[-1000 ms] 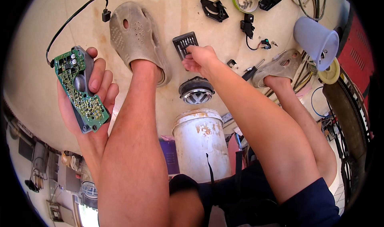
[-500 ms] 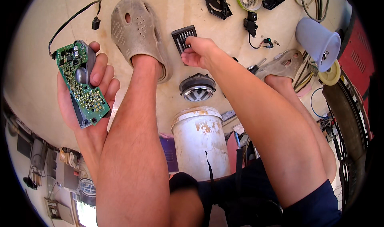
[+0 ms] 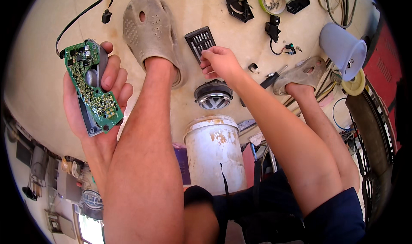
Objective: The person disassembles an electronic component by removing screws with a screwdriver and prying the circuit board away from the metal housing by hand.
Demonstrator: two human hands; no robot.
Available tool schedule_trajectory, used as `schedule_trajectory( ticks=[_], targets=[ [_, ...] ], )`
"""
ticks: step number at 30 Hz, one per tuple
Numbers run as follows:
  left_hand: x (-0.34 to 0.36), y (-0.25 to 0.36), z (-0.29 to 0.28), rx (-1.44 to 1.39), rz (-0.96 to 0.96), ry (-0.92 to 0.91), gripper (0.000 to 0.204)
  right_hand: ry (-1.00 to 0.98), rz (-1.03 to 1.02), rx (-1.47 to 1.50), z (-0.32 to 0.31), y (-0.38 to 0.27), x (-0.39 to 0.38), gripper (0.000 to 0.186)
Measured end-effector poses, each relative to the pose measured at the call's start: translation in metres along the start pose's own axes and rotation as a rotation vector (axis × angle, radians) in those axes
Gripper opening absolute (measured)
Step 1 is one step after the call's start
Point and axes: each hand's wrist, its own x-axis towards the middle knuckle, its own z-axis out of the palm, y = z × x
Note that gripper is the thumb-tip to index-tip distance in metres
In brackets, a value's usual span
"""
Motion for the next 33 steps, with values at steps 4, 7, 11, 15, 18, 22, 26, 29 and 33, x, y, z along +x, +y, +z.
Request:
schedule_trajectory(
  ticks=[4, 7, 11, 15, 18, 22, 26, 29, 33],
  targets=[
    [-0.001, -0.001, 0.000, -0.006, 0.007, 0.007, 0.057, -0.002, -0.159, 0.044, 0.007, 0.007, -0.002, 0.014],
    [-0.002, 0.000, 0.002, -0.008, 0.004, 0.019, 0.057, 0.081, -0.339, -0.103, 0.012, 0.011, 0.003, 0.015],
    [0.001, -0.001, 0.002, -0.004, -0.002, 0.015, 0.057, 0.123, -0.575, -0.507, 0.010, 0.000, 0.000, 0.014],
    [-0.001, 0.001, 0.003, 0.014, -0.001, 0.012, 0.056, 0.062, -0.713, -0.729, 0.000, -0.015, 0.005, 0.017],
    [-0.005, 0.002, 0.002, 0.016, 0.004, 0.011, 0.055, 0.089, -0.749, -0.790, -0.002, -0.019, 0.012, 0.019],
    [0.003, -0.001, -0.002, 0.014, -0.013, 0.004, 0.055, 0.193, -0.832, -0.925, -0.003, -0.020, 0.010, 0.021],
    [-0.002, 0.001, 0.001, 0.020, -0.010, 0.005, 0.055, 0.022, -0.311, -0.822, 0.002, -0.036, 0.014, 0.027],
    [-0.001, 0.002, -0.001, 0.033, -0.016, -0.001, 0.055, -0.117, 0.180, -0.423, 0.005, -0.036, 0.013, 0.033],
    [0.003, 0.001, -0.002, 0.021, -0.032, -0.021, 0.056, 0.012, 0.252, -0.153, 0.002, -0.003, 0.004, 0.043]
  ],
)
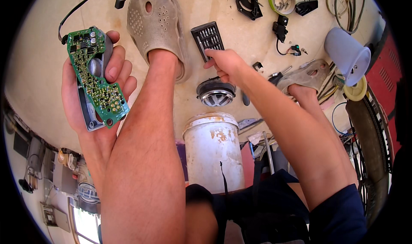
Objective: The person disassembles an electronic component by removing screws with a screwdriver and prying the circuit board away from the metal housing by hand.
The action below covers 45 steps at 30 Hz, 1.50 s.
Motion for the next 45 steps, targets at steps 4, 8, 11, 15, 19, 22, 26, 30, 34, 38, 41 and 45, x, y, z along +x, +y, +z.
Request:
schedule_trajectory(
  ticks=[4, 8, 11, 15, 19, 22, 26, 30, 34, 38, 41, 45],
  targets=[
    [-0.009, 0.003, 0.002, 0.000, 0.010, 0.007, 0.056, 0.259, -0.520, -0.226, 0.012, 0.025, 0.005, 0.027],
    [-0.002, -0.001, -0.005, -0.011, 0.007, -0.021, 0.056, 0.359, -0.871, -0.728, 0.010, 0.008, -0.009, 0.033],
    [-0.003, 0.000, -0.004, -0.001, 0.011, -0.007, 0.055, 0.235, -0.947, -1.097, 0.000, -0.007, -0.012, 0.043],
    [-0.002, 0.002, -0.004, -0.007, -0.005, -0.013, 0.055, 0.115, -0.907, -1.414, -0.007, -0.012, -0.010, 0.048],
    [-0.008, 0.004, 0.000, 0.011, 0.005, 0.013, 0.054, 0.125, -0.950, -1.438, -0.010, -0.015, -0.002, 0.048],
    [-0.006, 0.002, 0.001, 0.023, 0.016, 0.022, 0.054, 0.199, -0.939, -1.320, -0.011, -0.030, 0.000, 0.048],
    [-0.003, 0.001, 0.000, 0.039, 0.011, 0.020, 0.054, 0.412, -1.006, -1.099, -0.010, -0.056, -0.002, 0.053],
    [-0.006, 0.000, 0.006, 0.027, 0.016, 0.036, 0.054, 0.500, -0.924, -1.027, -0.009, -0.065, -0.003, 0.062],
    [-0.003, -0.002, 0.007, 0.012, 0.007, 0.024, 0.053, 0.608, -0.811, -0.753, -0.016, -0.053, 0.006, 0.063],
    [-0.010, 0.000, 0.013, 0.003, 0.010, 0.039, 0.053, 0.595, -0.663, -0.500, -0.014, -0.032, 0.000, 0.055],
    [-0.016, -0.002, 0.016, 0.007, 0.020, 0.015, 0.053, 0.559, -0.527, -0.456, -0.015, -0.019, 0.005, 0.058],
    [-0.019, -0.001, 0.021, 0.032, 0.029, 0.000, 0.053, 0.567, -0.439, -0.382, -0.021, -0.006, 0.016, 0.061]
  ],
)
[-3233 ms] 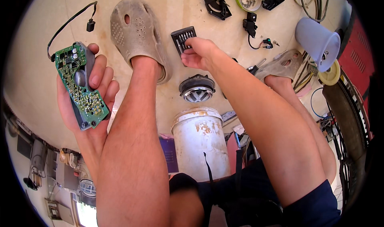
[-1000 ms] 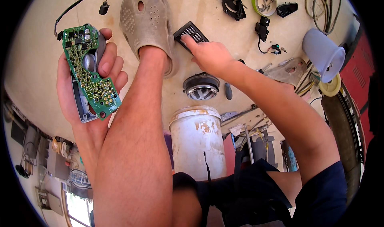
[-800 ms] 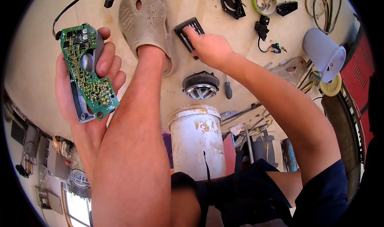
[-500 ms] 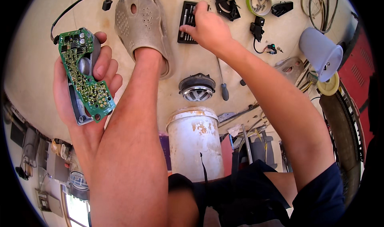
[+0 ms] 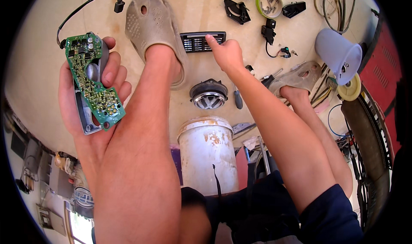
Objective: The person disassembles an electronic component by removing screws with a screwdriver and prying the circuit board away from the metal housing by hand.
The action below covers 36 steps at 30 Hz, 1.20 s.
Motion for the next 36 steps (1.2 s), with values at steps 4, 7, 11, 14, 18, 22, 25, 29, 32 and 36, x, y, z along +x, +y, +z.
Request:
schedule_trajectory(
  ticks=[4, 7, 11, 14, 18, 22, 25, 29, 32, 36],
  targets=[
    [0.008, -0.010, 0.006, -0.005, 0.006, 0.000, 0.056, -0.068, -0.036, 0.022, -0.011, 0.011, 0.009, 0.060],
    [0.009, -0.010, 0.004, -0.006, -0.004, 0.014, 0.057, -0.275, -0.002, 0.153, -0.030, 0.009, 0.006, 0.054],
    [0.006, -0.008, 0.008, 0.036, 0.012, 0.049, 0.056, -0.362, 0.034, 0.350, -0.038, 0.012, 0.004, 0.048],
    [0.015, -0.012, 0.002, 0.020, -0.015, 0.048, 0.056, -0.344, 0.035, 0.338, -0.037, 0.013, 0.011, 0.048],
    [0.015, -0.012, 0.005, 0.006, -0.003, 0.061, 0.056, -0.329, -0.005, 0.199, -0.039, 0.009, 0.016, 0.053],
    [0.015, -0.012, 0.006, 0.018, -0.010, 0.070, 0.056, -0.294, -0.011, 0.112, -0.039, 0.003, 0.021, 0.052],
    [0.015, -0.012, 0.007, 0.014, -0.014, 0.077, 0.056, -0.256, 0.019, 0.158, -0.035, 0.003, 0.019, 0.051],
    [0.014, -0.012, 0.006, 0.015, -0.011, 0.070, 0.056, -0.189, 0.108, 0.268, -0.028, -0.002, 0.007, 0.046],
    [0.021, -0.014, 0.007, 0.008, -0.014, 0.057, 0.056, 0.035, -0.166, 0.370, -0.009, 0.026, 0.010, 0.032],
    [0.015, -0.012, 0.004, 0.002, -0.012, 0.074, 0.057, -0.074, -0.205, 0.422, -0.023, 0.011, -0.032, 0.030]
  ],
)
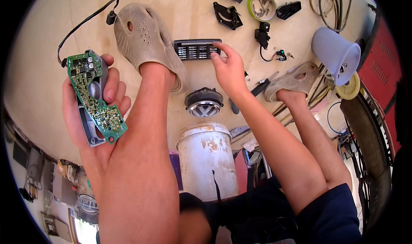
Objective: The person disassembles an electronic component by removing screws with a screwdriver and prying the circuit board away from the metal housing by hand.
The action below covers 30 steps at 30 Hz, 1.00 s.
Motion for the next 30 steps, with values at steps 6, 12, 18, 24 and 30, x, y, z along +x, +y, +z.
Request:
schedule_trajectory(
  ticks=[6, 12, 18, 24, 30],
  targets=[
    [0.001, -0.001, -0.002, 0.007, 0.004, -0.004, 0.057, -0.014, 0.208, 0.297, 0.004, -0.009, -0.006, 0.033],
    [0.001, -0.001, 0.002, -0.005, -0.005, 0.005, 0.056, -0.050, 0.206, 0.311, 0.004, -0.010, 0.010, 0.030],
    [0.002, -0.001, 0.002, -0.003, -0.005, -0.005, 0.056, -0.086, 0.238, 0.361, -0.003, -0.011, 0.015, 0.025],
    [0.001, -0.001, 0.002, 0.013, -0.007, 0.004, 0.056, -0.107, 0.251, 0.402, -0.005, -0.008, 0.019, 0.025],
    [-0.001, 0.001, 0.003, 0.051, 0.004, 0.041, 0.057, -0.137, 0.189, 0.379, 0.055, -0.014, 0.004, 0.019]
  ],
)
